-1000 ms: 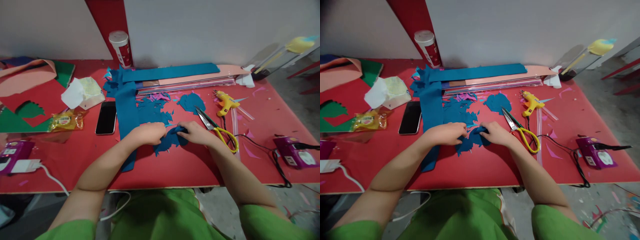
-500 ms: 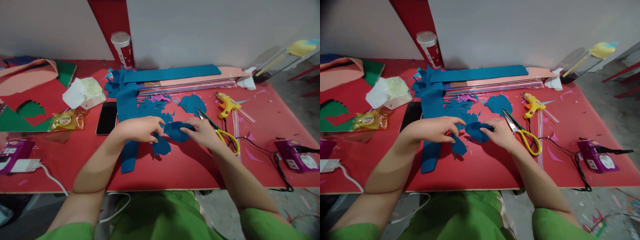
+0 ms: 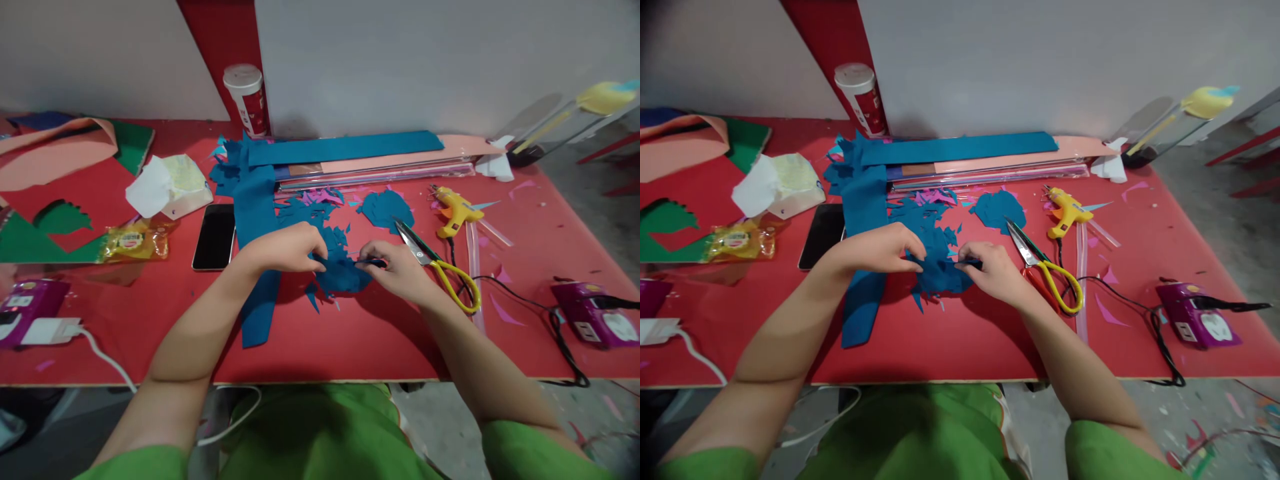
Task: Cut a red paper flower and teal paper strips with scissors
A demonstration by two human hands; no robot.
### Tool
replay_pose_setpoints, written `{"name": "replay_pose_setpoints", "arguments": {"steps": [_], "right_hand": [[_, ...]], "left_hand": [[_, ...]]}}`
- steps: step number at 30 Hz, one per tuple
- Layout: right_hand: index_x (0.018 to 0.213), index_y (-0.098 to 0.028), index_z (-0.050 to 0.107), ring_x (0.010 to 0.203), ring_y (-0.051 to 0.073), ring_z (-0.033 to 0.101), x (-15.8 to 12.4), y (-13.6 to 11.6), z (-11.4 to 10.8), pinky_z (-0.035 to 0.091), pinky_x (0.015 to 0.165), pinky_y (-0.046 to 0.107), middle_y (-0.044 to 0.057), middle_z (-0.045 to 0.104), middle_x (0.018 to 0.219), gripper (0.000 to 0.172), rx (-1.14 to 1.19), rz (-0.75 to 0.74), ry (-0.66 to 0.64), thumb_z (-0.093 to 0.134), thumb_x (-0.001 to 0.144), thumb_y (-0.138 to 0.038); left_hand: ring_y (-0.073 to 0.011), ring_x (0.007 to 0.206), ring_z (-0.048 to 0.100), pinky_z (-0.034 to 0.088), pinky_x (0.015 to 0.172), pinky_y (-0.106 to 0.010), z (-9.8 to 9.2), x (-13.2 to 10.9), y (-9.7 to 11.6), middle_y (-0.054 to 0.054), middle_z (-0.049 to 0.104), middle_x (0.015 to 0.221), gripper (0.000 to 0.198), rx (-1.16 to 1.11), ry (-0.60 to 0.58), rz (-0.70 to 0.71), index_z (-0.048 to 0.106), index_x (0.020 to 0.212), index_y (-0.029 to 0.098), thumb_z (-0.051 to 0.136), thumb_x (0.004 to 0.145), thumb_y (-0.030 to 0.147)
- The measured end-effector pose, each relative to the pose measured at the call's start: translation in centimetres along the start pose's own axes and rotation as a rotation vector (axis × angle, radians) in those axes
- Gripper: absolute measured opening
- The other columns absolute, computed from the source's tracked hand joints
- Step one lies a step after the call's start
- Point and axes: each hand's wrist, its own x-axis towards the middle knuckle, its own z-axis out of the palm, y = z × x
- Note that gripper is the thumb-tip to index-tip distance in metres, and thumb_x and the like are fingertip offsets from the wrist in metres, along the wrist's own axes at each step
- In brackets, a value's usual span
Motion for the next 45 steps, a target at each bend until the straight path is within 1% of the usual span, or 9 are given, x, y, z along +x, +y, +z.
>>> {"name": "replay_pose_setpoints", "arguments": {"steps": [4, 9, 18, 24, 26, 31, 37, 41, 45], "right_hand": [[0.075, -0.017, 0.060, 0.067, 0.017, 0.061, 0.2, 0.6, -0.1, 0.044, 0.068, 0.029, 0.005, 0.068, 0.073, 0.009, -0.097, -0.097, -0.015, 0.051, 0.079, -0.017], [0.080, -0.016, 0.063, 0.069, 0.019, 0.062, 0.3, 0.8, -0.5, 0.044, 0.072, 0.034, 0.008, 0.069, 0.075, 0.019, -0.161, -0.120, -0.012, 0.044, 0.083, -0.017], [0.073, -0.019, 0.063, 0.073, 0.017, 0.061, -0.1, -0.3, -1.4, 0.048, 0.074, 0.033, 0.006, 0.065, 0.075, 0.020, 0.372, -0.035, -0.142, 0.050, 0.082, -0.031], [0.070, -0.019, 0.067, 0.122, 0.024, 0.038, -0.2, -0.7, 0.3, 0.036, 0.097, 0.040, 0.010, 0.042, 0.129, 0.022, 0.349, -0.153, -0.168, 0.057, 0.079, -0.035], [0.072, -0.018, 0.067, 0.116, 0.023, 0.044, -0.2, -0.7, 0.6, 0.038, 0.095, 0.039, 0.011, 0.047, 0.125, 0.017, 0.335, -0.180, -0.188, 0.057, 0.079, -0.030], [0.074, -0.017, 0.063, 0.073, 0.016, 0.061, -0.2, -0.7, 0.6, 0.048, 0.071, 0.029, 0.006, 0.066, 0.078, 0.014, 0.294, -0.059, -0.134, 0.051, 0.081, -0.020], [0.071, -0.017, 0.061, 0.070, 0.016, 0.060, 0.1, -0.1, -0.6, 0.046, 0.067, 0.028, 0.005, 0.066, 0.075, 0.012, 0.233, 0.027, -0.076, 0.052, 0.078, -0.020], [0.079, -0.017, 0.059, 0.068, 0.015, 0.061, -0.2, 0.0, -2.6, 0.047, 0.060, 0.024, 0.004, 0.066, 0.076, 0.010, 0.376, 0.071, -0.387, 0.054, 0.077, -0.025], [0.109, -0.019, 0.050, 0.070, 0.016, 0.062, -1.4, -1.0, -2.6, 0.046, 0.057, 0.023, 0.003, 0.066, 0.081, 0.040, 0.139, 0.144, -0.762, 0.061, 0.071, -0.019]], "left_hand": [[-0.0095, 0.060, 0.053, 0.033, 0.056, -0.020, -0.8, -0.6, 0.9, -0.002, 0.064, 0.065, 0.015, -0.002, -0.181, 0.058, 0.063, 0.063, 0.013, 0.056, 0.073, 0.020], [-0.0117, 0.064, 0.054, 0.033, 0.058, -0.021, -0.8, -0.8, 0.9, -0.003, 0.065, 0.070, 0.013, 0.147, -0.156, -0.049, 0.063, 0.066, 0.013, 0.054, 0.073, 0.020], [-0.0178, 0.066, 0.056, 0.033, 0.055, -0.026, 0.8, 0.0, 1.1, -0.008, 0.063, 0.070, 0.015, 0.348, -0.103, -0.127, 0.061, 0.067, 0.013, 0.048, 0.073, 0.018], [-0.0168, 0.063, 0.055, 0.033, 0.053, -0.026, 1.6, 0.3, 2.0, -0.006, 0.060, 0.063, 0.016, 0.279, -0.023, -0.057, 0.059, 0.064, 0.014, 0.050, 0.074, 0.022], [-0.0145, 0.060, 0.053, 0.033, 0.053, -0.024, 1.7, 0.4, 2.1, -0.004, 0.059, 0.061, 0.016, 0.208, -0.016, 0.000, 0.058, 0.062, 0.014, 0.051, 0.074, 0.022], [-0.0122, 0.064, 0.053, 0.034, 0.057, -0.022, 1.8, 0.7, 2.1, -0.003, 0.060, 0.067, 0.013, 0.104, 0.071, 0.047, 0.060, 0.071, 0.013, 0.050, 0.076, 0.019], [-0.0129, 0.066, 0.054, 0.035, 0.058, -0.022, 1.7, 0.9, 1.6, -0.004, 0.061, 0.071, 0.016, 0.083, 0.078, 0.003, 0.059, 0.072, 0.012, 0.052, 0.078, 0.025], [-0.0115, 0.072, 0.057, 0.038, 0.063, -0.020, 1.2, 0.7, 1.6, -0.005, 0.065, 0.080, 0.014, -0.055, -0.028, 0.036, 0.062, 0.083, 0.013, 0.051, 0.078, 0.021], [-0.0115, 0.068, 0.058, 0.038, 0.058, -0.019, 1.4, 0.5, 1.2, -0.004, 0.066, 0.075, 0.013, -0.004, -0.186, -0.024, 0.063, 0.080, 0.013, 0.053, 0.075, 0.019]]}}
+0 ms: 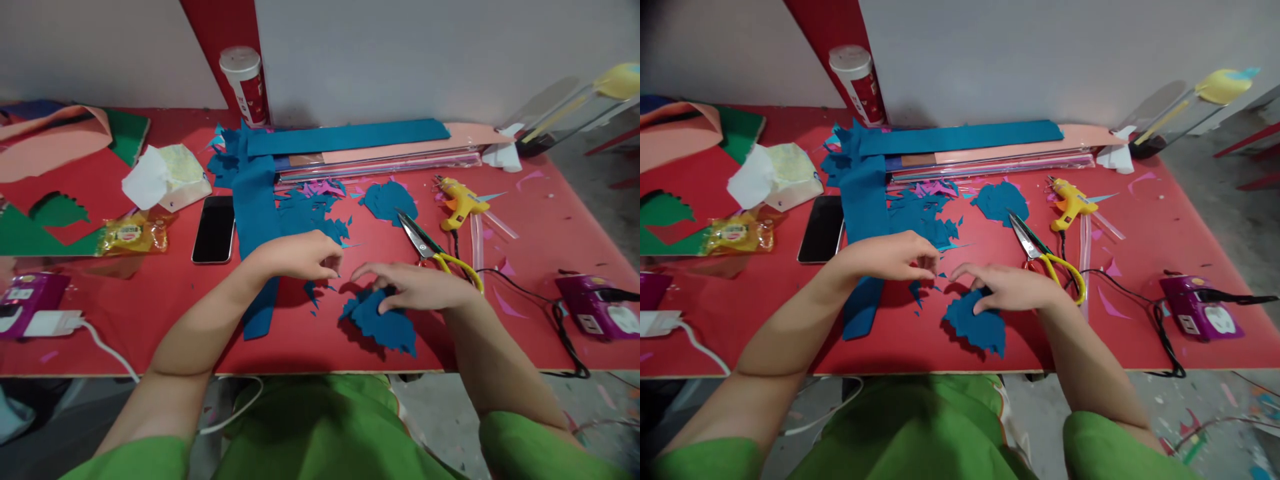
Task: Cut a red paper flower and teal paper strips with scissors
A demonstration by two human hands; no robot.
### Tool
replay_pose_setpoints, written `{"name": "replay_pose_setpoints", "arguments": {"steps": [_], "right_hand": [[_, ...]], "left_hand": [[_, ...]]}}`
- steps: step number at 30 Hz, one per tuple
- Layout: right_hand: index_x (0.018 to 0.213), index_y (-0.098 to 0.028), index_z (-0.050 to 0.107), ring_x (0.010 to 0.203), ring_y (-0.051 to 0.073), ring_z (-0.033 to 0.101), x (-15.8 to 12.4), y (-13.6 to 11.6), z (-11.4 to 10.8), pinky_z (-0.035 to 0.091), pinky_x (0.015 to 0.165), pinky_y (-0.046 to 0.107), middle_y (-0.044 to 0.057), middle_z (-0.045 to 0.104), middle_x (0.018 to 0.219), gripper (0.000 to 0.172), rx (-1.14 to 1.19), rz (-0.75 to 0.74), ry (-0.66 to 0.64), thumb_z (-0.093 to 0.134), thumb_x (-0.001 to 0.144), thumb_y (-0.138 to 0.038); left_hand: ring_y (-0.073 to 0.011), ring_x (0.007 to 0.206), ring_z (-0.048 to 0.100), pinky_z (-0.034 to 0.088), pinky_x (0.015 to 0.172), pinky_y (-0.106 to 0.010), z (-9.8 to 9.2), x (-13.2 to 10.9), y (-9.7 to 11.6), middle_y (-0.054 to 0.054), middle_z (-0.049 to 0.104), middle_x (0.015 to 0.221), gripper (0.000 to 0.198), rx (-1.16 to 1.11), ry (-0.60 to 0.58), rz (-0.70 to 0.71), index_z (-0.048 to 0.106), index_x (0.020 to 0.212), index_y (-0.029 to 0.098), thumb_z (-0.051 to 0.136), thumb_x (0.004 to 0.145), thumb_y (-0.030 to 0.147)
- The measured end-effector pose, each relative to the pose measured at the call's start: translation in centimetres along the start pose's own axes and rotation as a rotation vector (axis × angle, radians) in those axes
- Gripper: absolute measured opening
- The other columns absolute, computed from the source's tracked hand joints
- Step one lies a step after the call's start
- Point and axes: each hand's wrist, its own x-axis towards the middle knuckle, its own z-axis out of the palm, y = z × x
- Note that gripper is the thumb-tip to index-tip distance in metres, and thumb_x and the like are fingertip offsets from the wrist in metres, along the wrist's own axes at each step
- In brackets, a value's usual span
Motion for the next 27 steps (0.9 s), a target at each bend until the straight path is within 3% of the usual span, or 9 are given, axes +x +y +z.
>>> {"name": "replay_pose_setpoints", "arguments": {"steps": [3, 5, 8, 10, 15, 17, 20, 22, 27], "right_hand": [[0.104, -0.015, 0.054, 0.075, 0.023, 0.063, 0.0, -0.6, 2.0, 0.042, 0.055, 0.026, 0.009, 0.066, 0.083, 0.038, -0.385, 0.211, 0.048, 0.064, 0.068, -0.013], [0.102, -0.012, 0.055, 0.071, 0.025, 0.064, 0.1, -0.7, 3.2, 0.038, 0.051, 0.026, 0.011, 0.066, 0.078, 0.033, -0.541, 0.267, 0.074, 0.063, 0.070, -0.016], [0.095, -0.012, 0.060, 0.068, 0.026, 0.064, 0.1, -0.3, 4.1, 0.037, 0.050, 0.028, 0.012, 0.066, 0.073, 0.023, -0.614, 0.258, 0.102, 0.060, 0.073, -0.018], [0.092, -0.013, 0.062, 0.074, 0.025, 0.063, 0.1, 0.1, 4.2, 0.040, 0.055, 0.028, 0.011, 0.066, 0.077, 0.019, -0.584, 0.199, 0.108, 0.058, 0.074, -0.015], [0.088, -0.013, 0.063, 0.088, 0.024, 0.058, -0.1, 0.3, 3.0, 0.043, 0.070, 0.030, 0.013, 0.060, 0.094, 0.015, -0.537, 0.095, 0.223, 0.056, 0.074, -0.011], [0.084, -0.013, 0.062, 0.082, 0.022, 0.059, -0.3, 0.3, 2.3, 0.043, 0.067, 0.029, 0.011, 0.060, 0.089, 0.012, -0.503, 0.105, 0.194, 0.053, 0.076, -0.010], [0.084, -0.014, 0.061, 0.076, 0.021, 0.060, -0.7, 0.3, 1.5, 0.044, 0.065, 0.029, 0.009, 0.060, 0.083, 0.012, -0.484, 0.156, 0.137, 0.051, 0.078, -0.010], [0.090, -0.013, 0.060, 0.085, 0.024, 0.059, -0.7, 0.2, 1.4, 0.045, 0.072, 0.033, 0.012, 0.059, 0.092, 0.014, -0.547, 0.200, 0.209, 0.055, 0.077, -0.016], [0.122, -0.016, 0.047, 0.118, 0.039, 0.036, 1.0, -1.5, 4.2, 0.038, 0.089, 0.049, 0.022, 0.037, 0.132, 0.060, -0.701, 0.137, 0.438, 0.066, 0.070, -0.039]], "left_hand": [[-0.0175, 0.065, 0.060, 0.036, 0.050, -0.023, 0.6, 0.2, -0.1, -0.008, 0.065, 0.071, 0.012, 0.176, -0.123, -0.193, 0.063, 0.072, 0.012, 0.060, 0.069, 0.024], [-0.0235, 0.068, 0.061, 0.036, 0.047, -0.025, 1.1, 0.6, 0.3, -0.012, 0.066, 0.078, 0.021, 0.267, -0.224, -0.335, 0.065, 0.073, 0.012, 0.066, 0.064, 0.032], [-0.0293, 0.078, 0.062, 0.042, 0.053, -0.029, 1.7, 1.2, 1.4, -0.017, 0.066, 0.093, 0.030, 0.344, -0.304, -0.429, 0.067, 0.083, 0.012, 0.071, 0.060, 0.032], [-0.0312, 0.080, 0.062, 0.044, 0.057, -0.031, 2.2, 1.6, 2.0, -0.017, 0.066, 0.091, 0.033, 0.364, -0.327, -0.462, 0.067, 0.084, 0.011, 0.074, 0.057, 0.027], [-0.0309, 0.078, 0.062, 0.044, 0.057, -0.031, 3.1, 2.1, 1.7, -0.017, 0.067, 0.079, 0.027, 0.358, -0.206, -0.395, 0.066, 0.077, 0.011, 0.076, 0.053, 0.018], [-0.0298, 0.078, 0.063, 0.043, 0.055, -0.030, 3.1, 2.3, 1.2, -0.017, 0.067, 0.079, 0.020, 0.346, -0.161, -0.375, 0.066, 0.076, 0.010, 0.072, 0.061, 0.023], [-0.0299, 0.082, 0.063, 0.041, 0.054, -0.029, 2.8, 2.6, 0.4, -0.018, 0.066, 0.086, 0.027, 0.343, -0.076, -0.384, 0.064, 0.082, 0.009, 0.063, 0.072, 0.033], [-0.0298, 0.083, 0.062, 0.041, 0.053, -0.028, 2.5, 2.6, -0.2, -0.017, 0.065, 0.089, 0.031, 0.343, -0.019, -0.387, 0.061, 0.086, 0.010, 0.060, 0.073, 0.038], [-0.0300, 0.087, 0.059, 0.046, 0.062, -0.033, 1.7, 1.4, -1.5, -0.016, 0.060, 0.093, 0.032, 0.379, 0.186, -0.357, 0.055, 0.093, 0.010, 0.060, 0.073, 0.036]]}}
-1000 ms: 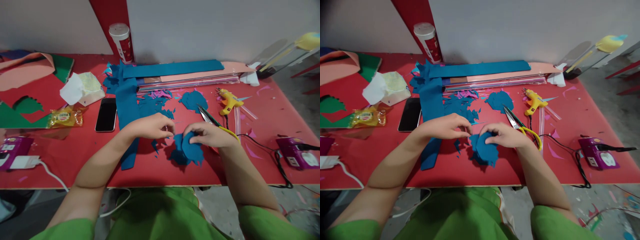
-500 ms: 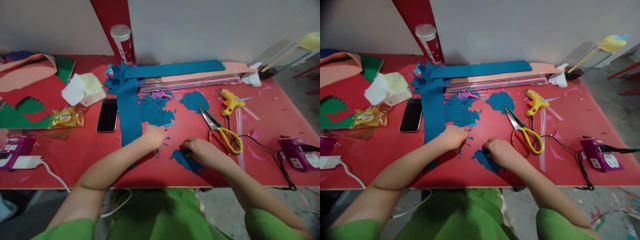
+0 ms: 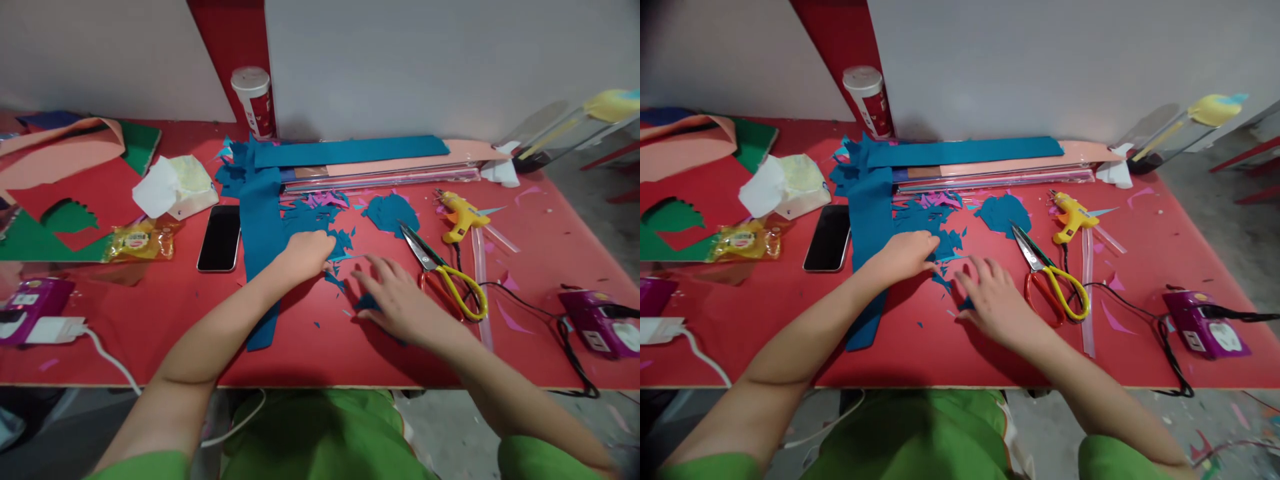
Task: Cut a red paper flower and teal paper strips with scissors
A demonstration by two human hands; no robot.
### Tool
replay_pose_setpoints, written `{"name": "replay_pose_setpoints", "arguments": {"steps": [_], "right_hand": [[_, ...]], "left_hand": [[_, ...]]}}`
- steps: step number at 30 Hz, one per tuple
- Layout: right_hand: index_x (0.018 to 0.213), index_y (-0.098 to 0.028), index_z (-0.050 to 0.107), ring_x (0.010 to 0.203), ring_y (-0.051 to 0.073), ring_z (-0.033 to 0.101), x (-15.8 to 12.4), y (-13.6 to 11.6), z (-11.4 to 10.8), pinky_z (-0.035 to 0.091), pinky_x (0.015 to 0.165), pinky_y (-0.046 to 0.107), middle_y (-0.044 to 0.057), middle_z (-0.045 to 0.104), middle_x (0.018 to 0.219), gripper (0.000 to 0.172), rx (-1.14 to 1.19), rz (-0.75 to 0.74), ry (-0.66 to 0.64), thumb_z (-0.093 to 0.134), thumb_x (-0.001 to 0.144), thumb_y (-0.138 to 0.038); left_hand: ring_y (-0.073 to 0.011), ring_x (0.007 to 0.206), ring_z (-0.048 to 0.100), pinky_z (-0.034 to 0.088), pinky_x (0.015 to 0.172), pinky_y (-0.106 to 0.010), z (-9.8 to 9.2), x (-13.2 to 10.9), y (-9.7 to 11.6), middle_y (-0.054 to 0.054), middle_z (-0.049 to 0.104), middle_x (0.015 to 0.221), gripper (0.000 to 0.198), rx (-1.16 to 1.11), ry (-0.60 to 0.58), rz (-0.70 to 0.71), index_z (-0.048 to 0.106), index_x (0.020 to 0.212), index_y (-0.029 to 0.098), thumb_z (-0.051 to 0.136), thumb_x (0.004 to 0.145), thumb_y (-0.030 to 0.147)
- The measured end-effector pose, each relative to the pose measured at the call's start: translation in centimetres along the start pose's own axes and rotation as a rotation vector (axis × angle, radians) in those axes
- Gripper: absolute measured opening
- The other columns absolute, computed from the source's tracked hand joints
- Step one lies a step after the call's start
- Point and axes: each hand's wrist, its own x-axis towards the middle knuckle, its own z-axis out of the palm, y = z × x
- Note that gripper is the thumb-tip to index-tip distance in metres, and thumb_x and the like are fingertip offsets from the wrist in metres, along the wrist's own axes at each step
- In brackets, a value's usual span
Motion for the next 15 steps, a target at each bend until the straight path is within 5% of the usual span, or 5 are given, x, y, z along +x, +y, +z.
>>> {"name": "replay_pose_setpoints", "arguments": {"steps": [4, 10, 15], "right_hand": [[0.132, -0.028, 0.036, 0.126, 0.050, 0.017, 1.2, -3.7, 2.2, 0.028, 0.093, 0.060, 0.018, 0.019, 0.144, 0.082, -0.030, -0.117, 0.014, 0.069, 0.061, -0.052], [0.137, -0.021, 0.029, 0.126, 0.051, 0.011, 5.3, -3.8, 4.0, 0.023, 0.089, 0.067, 0.020, 0.015, 0.145, 0.069, -0.082, 0.136, 0.105, 0.044, 0.079, -0.056], [0.138, -0.028, 0.025, 0.127, 0.050, 0.011, 8.7, -2.4, 4.6, 0.021, 0.090, 0.068, 0.014, 0.013, 0.147, 0.062, -0.027, 0.131, 0.097, 0.038, 0.083, -0.053]], "left_hand": [[-0.0391, 0.104, 0.048, 0.048, 0.069, -0.044, -0.3, -0.7, -0.8, -0.023, 0.045, 0.118, 0.046, 0.043, 0.021, -0.210, 0.047, 0.110, 0.009, 0.062, 0.070, 0.025], [-0.0539, 0.124, 0.015, 0.040, 0.080, -0.060, -0.7, -0.6, -1.8, -0.025, 0.005, 0.143, 0.056, 0.009, -0.054, -0.485, 0.038, 0.125, 0.015, 0.059, 0.073, 0.021], [-0.0465, 0.118, 0.037, 0.045, 0.081, -0.047, -0.6, -0.3, -3.0, -0.023, 0.009, 0.143, 0.056, -0.059, -0.155, -0.550, 0.035, 0.126, 0.021, 0.056, 0.075, 0.026]]}}
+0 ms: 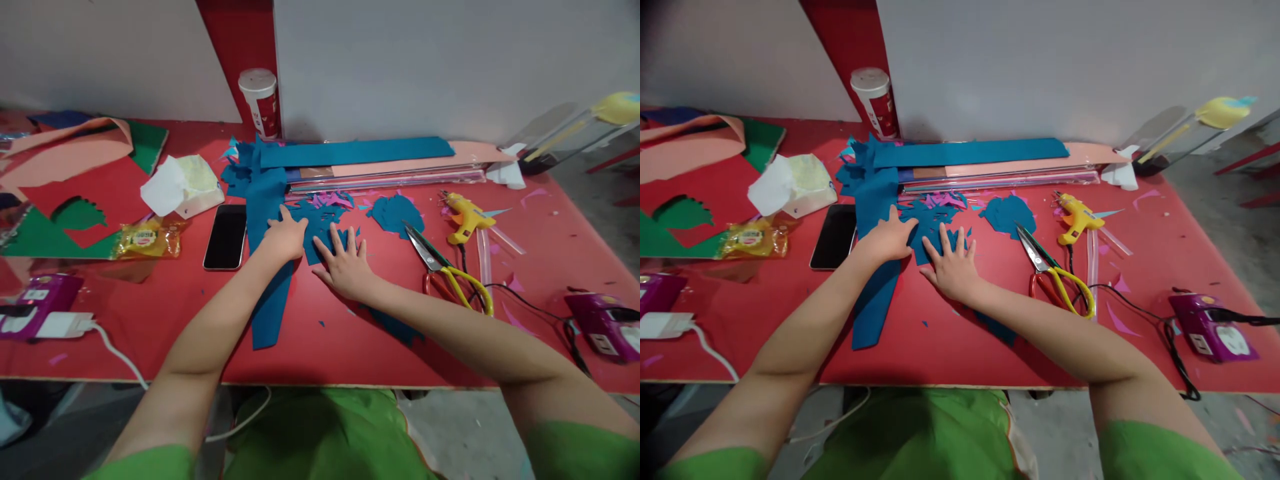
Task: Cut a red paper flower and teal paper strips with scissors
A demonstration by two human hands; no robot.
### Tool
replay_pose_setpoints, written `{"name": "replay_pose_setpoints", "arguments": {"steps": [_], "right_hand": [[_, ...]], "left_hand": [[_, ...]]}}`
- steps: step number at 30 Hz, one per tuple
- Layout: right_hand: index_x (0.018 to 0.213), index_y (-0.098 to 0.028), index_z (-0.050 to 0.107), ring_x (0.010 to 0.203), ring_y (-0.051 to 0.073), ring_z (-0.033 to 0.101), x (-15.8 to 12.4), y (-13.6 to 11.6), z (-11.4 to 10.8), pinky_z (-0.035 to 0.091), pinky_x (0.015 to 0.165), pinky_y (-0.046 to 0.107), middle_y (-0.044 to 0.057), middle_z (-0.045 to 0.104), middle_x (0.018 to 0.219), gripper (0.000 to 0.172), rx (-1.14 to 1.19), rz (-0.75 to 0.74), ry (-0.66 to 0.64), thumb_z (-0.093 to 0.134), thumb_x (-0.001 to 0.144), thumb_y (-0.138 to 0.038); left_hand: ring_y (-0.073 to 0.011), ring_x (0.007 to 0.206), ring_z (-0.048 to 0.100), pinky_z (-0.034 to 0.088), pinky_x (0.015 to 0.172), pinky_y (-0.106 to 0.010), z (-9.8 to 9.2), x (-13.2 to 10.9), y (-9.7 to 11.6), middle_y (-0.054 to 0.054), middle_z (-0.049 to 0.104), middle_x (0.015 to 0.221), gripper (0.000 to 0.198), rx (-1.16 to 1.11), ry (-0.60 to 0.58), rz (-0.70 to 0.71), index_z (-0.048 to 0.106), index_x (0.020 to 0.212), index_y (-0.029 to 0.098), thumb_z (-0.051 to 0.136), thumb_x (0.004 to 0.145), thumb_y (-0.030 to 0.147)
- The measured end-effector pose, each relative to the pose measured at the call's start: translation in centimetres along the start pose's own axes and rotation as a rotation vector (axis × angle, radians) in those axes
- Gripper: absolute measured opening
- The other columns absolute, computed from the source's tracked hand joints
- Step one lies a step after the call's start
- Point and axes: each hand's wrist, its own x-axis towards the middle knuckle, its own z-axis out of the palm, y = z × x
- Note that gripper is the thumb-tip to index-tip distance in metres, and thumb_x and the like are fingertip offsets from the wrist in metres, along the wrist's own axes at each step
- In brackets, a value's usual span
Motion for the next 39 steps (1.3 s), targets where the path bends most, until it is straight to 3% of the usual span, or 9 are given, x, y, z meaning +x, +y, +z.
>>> {"name": "replay_pose_setpoints", "arguments": {"steps": [5, 10, 15, 18, 22, 25, 30, 34, 39], "right_hand": [[0.138, -0.025, 0.026, 0.130, 0.044, 0.010, 3.6, 0.8, 0.7, 0.020, 0.096, 0.061, 0.013, 0.010, 0.148, 0.054, 0.095, -0.062, 0.045, 0.034, 0.088, -0.044], [0.132, -0.016, 0.038, 0.130, 0.035, 0.020, 6.8, 1.1, 0.9, 0.022, 0.101, 0.051, 0.016, 0.025, 0.143, 0.045, 0.133, -0.099, 0.104, 0.033, 0.089, -0.029], [0.124, -0.016, 0.048, 0.126, 0.030, 0.030, 8.3, 0.9, 0.5, 0.022, 0.101, 0.048, 0.015, 0.039, 0.135, 0.039, 0.129, -0.119, 0.118, 0.034, 0.089, -0.023], [0.125, -0.019, 0.047, 0.125, 0.033, 0.029, 8.0, 0.8, -0.5, 0.024, 0.098, 0.054, 0.015, 0.036, 0.138, 0.039, 0.136, -0.061, 0.081, 0.038, 0.088, -0.030], [0.131, -0.019, 0.040, 0.127, 0.038, 0.025, 6.1, 1.0, -2.5, 0.026, 0.096, 0.055, 0.016, 0.025, 0.143, 0.047, 0.140, -0.007, 0.032, 0.039, 0.087, -0.037], [0.131, -0.018, 0.040, 0.127, 0.045, 0.019, 4.0, 1.1, -3.8, 0.026, 0.094, 0.060, 0.018, 0.019, 0.144, 0.052, 0.065, 0.034, -0.062, 0.045, 0.084, -0.040], [0.135, -0.020, 0.034, 0.125, 0.047, 0.023, 1.4, 1.0, -4.1, 0.028, 0.091, 0.062, 0.019, 0.020, 0.144, 0.061, -0.014, 0.028, -0.301, 0.047, 0.081, -0.047], [0.136, -0.017, 0.031, 0.126, 0.045, 0.022, 1.4, 0.5, -3.2, 0.027, 0.094, 0.061, 0.020, 0.023, 0.143, 0.063, -0.027, -0.045, -0.248, 0.046, 0.082, -0.046], [0.133, -0.013, 0.036, 0.127, 0.045, 0.019, 2.2, 0.0, -2.5, 0.023, 0.096, 0.062, 0.021, 0.022, 0.143, 0.060, 0.114, -0.094, -0.150, 0.051, 0.081, -0.040]], "left_hand": [[-0.0390, 0.103, 0.054, 0.046, 0.075, -0.042, 0.0, 0.2, -0.3, -0.029, 0.022, 0.136, 0.048, 0.018, 0.066, -0.012, 0.034, 0.127, 0.020, 0.043, 0.080, 0.019], [-0.0284, 0.091, 0.061, 0.046, 0.070, -0.033, -0.6, 0.4, -2.0, -0.018, 0.053, 0.113, 0.051, 0.034, 0.123, 0.106, 0.030, 0.131, 0.026, 0.032, 0.082, 0.011], [-0.0225, 0.083, 0.060, 0.042, 0.061, -0.025, -1.6, 0.5, -4.8, -0.009, 0.061, 0.098, 0.056, 0.042, 0.171, 0.105, 0.037, 0.126, 0.026, 0.035, 0.074, 0.005], [-0.0213, 0.079, 0.060, 0.041, 0.059, -0.024, -2.5, 0.2, -6.0, -0.009, 0.062, 0.093, 0.047, 0.067, 0.200, 0.057, 0.051, 0.111, 0.020, 0.039, 0.068, 0.004], [-0.0217, 0.082, 0.060, 0.043, 0.066, -0.026, -3.7, -0.7, -6.4, -0.010, 0.064, 0.086, 0.036, 0.123, 0.135, 0.022, 0.063, 0.089, 0.015, 0.039, 0.064, 0.002], [-0.0237, 0.090, 0.058, 0.043, 0.073, -0.029, -4.5, -1.7, -6.2, -0.010, 0.064, 0.091, 0.038, 0.151, 0.134, -0.037, 0.065, 0.090, 0.013, 0.039, 0.065, 0.001], [-0.0281, 0.101, 0.054, 0.044, 0.076, -0.034, -5.2, -3.1, -5.8, -0.011, 0.061, 0.101, 0.043, 0.133, 0.168, -0.123, 0.063, 0.100, 0.015, 0.038, 0.068, 0.003], [-0.0268, 0.099, 0.054, 0.045, 0.073, -0.031, -5.6, -4.0, -5.5, -0.012, 0.061, 0.096, 0.041, 0.111, 0.178, -0.125, 0.060, 0.104, 0.013, 0.038, 0.070, 0.006], [-0.0247, 0.084, 0.059, 0.045, 0.065, -0.029, -5.6, -4.9, -4.4, -0.012, 0.061, 0.084, 0.028, 0.159, 0.231, -0.051, 0.062, 0.086, 0.011, 0.037, 0.072, 0.010]]}}
